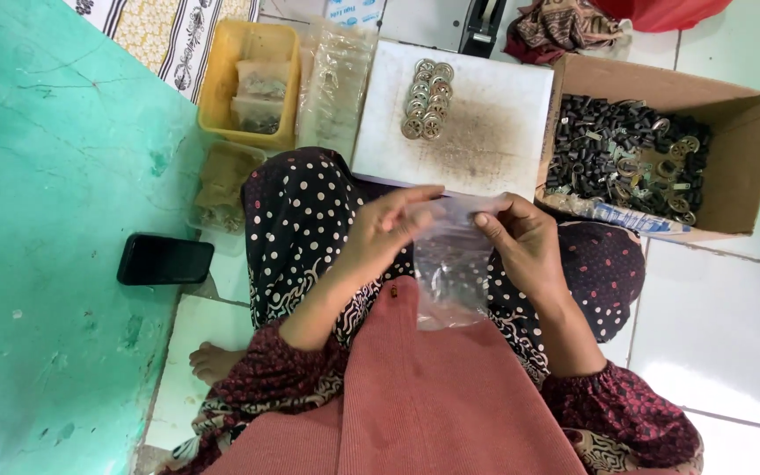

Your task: The person sits on the floor and sorts small metal buttons from a cardboard box onto a white board. They then place the sorted buttons into a small plastic bag, seal it, and set it aside. The person repeats the sorting process with more buttons from the box.

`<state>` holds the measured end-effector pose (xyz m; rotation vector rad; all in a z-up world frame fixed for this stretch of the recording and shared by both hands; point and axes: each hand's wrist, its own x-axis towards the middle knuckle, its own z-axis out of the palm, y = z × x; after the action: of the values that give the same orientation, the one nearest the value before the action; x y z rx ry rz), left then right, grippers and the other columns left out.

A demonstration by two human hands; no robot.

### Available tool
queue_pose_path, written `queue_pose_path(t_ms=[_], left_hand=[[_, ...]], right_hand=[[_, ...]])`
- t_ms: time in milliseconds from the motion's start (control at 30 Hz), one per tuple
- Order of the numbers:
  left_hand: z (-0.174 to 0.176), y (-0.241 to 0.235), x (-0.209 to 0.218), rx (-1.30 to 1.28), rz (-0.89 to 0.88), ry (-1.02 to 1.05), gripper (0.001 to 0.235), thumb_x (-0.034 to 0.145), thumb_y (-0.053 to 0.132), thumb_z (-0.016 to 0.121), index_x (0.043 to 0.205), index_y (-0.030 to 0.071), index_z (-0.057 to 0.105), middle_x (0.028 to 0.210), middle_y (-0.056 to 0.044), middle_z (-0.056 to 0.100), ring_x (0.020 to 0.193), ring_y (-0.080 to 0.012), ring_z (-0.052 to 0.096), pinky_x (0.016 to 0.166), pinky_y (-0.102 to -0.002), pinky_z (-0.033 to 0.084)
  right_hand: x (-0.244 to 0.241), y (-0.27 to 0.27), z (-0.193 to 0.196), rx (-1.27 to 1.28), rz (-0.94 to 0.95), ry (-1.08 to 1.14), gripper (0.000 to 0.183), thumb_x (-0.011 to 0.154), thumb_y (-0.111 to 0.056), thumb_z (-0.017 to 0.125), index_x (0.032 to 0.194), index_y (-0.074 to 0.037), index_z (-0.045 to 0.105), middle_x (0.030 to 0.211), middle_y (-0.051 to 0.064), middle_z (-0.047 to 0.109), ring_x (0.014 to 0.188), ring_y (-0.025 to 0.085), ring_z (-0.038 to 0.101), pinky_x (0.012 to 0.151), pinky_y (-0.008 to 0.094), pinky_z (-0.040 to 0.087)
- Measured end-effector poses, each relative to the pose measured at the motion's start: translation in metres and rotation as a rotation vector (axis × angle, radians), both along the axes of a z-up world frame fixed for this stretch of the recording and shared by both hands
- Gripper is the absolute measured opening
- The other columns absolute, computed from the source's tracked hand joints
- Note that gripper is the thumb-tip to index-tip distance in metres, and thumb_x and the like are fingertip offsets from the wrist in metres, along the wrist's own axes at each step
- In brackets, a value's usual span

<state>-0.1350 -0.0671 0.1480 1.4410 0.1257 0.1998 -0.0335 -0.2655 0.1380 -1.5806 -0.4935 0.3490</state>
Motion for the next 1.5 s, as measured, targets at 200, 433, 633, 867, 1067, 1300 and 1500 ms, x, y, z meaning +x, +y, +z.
queue_pose_path(t_ms=[200,433,633,867,1067,1300,1500], left_hand=[[0.063,0.026,0.035,0.457,-0.096,-0.12,0.02,0.092,0.021,0.078,0.108,0.008,0.078,0.087,-0.009,0.075,0.07,-0.0088,0.056,0.055,-0.02,0.048],[0.053,0.026,0.047,0.423,0.037,-0.1,0.011,0.089,0.012,0.079,0.099,0.007,0.08,0.078,-0.008,0.073,0.067,-0.0104,0.063,0.055,-0.019,0.051],[-0.01,0.021,0.026,0.275,0.304,0.123,0.023,0.078,0.03,0.091,0.088,0.013,0.079,0.067,0.001,0.065,0.058,-0.0062,0.055,0.049,-0.02,0.042],[0.006,0.023,0.006,0.016,0.265,0.158,0.011,0.096,0.011,0.071,0.102,0.006,0.079,0.088,-0.008,0.077,0.082,-0.0088,0.065,0.072,-0.027,0.058],[0.017,0.057,0.018,-0.047,0.434,0.053,0.014,0.1,0.008,0.066,0.108,0.004,0.076,0.095,-0.009,0.076,0.085,-0.013,0.07,0.076,-0.031,0.061],[0.046,0.097,0.029,0.241,0.61,-0.113,0.013,0.096,-0.001,0.07,0.107,-0.004,0.075,0.09,-0.014,0.073,0.08,-0.0121,0.069,0.069,-0.029,0.061],[-0.03,0.101,0.038,0.085,0.609,0.063,0.016,0.097,0.001,0.068,0.11,-0.008,0.072,0.083,-0.014,0.07,0.073,-0.0119,0.068,0.066,-0.027,0.06]], right_hand=[[0.019,0.012,0.049,-0.25,0.031,-0.27,0.011,0.092,-0.014,0.084,0.099,-0.009,0.077,0.079,0.004,0.071,0.081,0.013,0.061,0.086,0.032,0.051],[0.033,0.026,0.054,-0.267,-0.146,-0.687,0.03,0.09,-0.013,0.09,0.113,-0.005,0.072,0.093,0.01,0.064,0.084,0.027,0.063,0.085,0.041,0.05],[-0.005,0.055,0.034,-0.249,-0.064,-0.238,0.027,0.089,-0.015,0.085,0.099,0.001,0.066,0.076,0.017,0.066,0.066,0.032,0.067,0.068,0.045,0.056],[-0.005,0.094,0.017,0.014,0.214,0.274,0.034,0.097,-0.022,0.074,0.121,-0.001,0.061,0.103,0.018,0.069,0.096,0.027,0.071,0.083,0.043,0.061],[0.005,0.153,0.041,0.114,0.276,0.324,0.031,0.101,-0.02,0.067,0.123,0.003,0.064,0.102,0.02,0.069,0.096,0.027,0.072,0.085,0.046,0.062],[0.022,0.197,0.041,0.258,0.221,0.474,0.024,0.107,-0.018,0.058,0.11,0.001,0.073,0.091,0.007,0.072,0.09,0.012,0.067,0.086,0.033,0.061],[0.052,0.173,-0.047,0.037,0.192,0.342,0.027,0.107,-0.018,0.059,0.116,0.004,0.073,0.097,0.016,0.073,0.093,0.02,0.068,0.087,0.041,0.06]])
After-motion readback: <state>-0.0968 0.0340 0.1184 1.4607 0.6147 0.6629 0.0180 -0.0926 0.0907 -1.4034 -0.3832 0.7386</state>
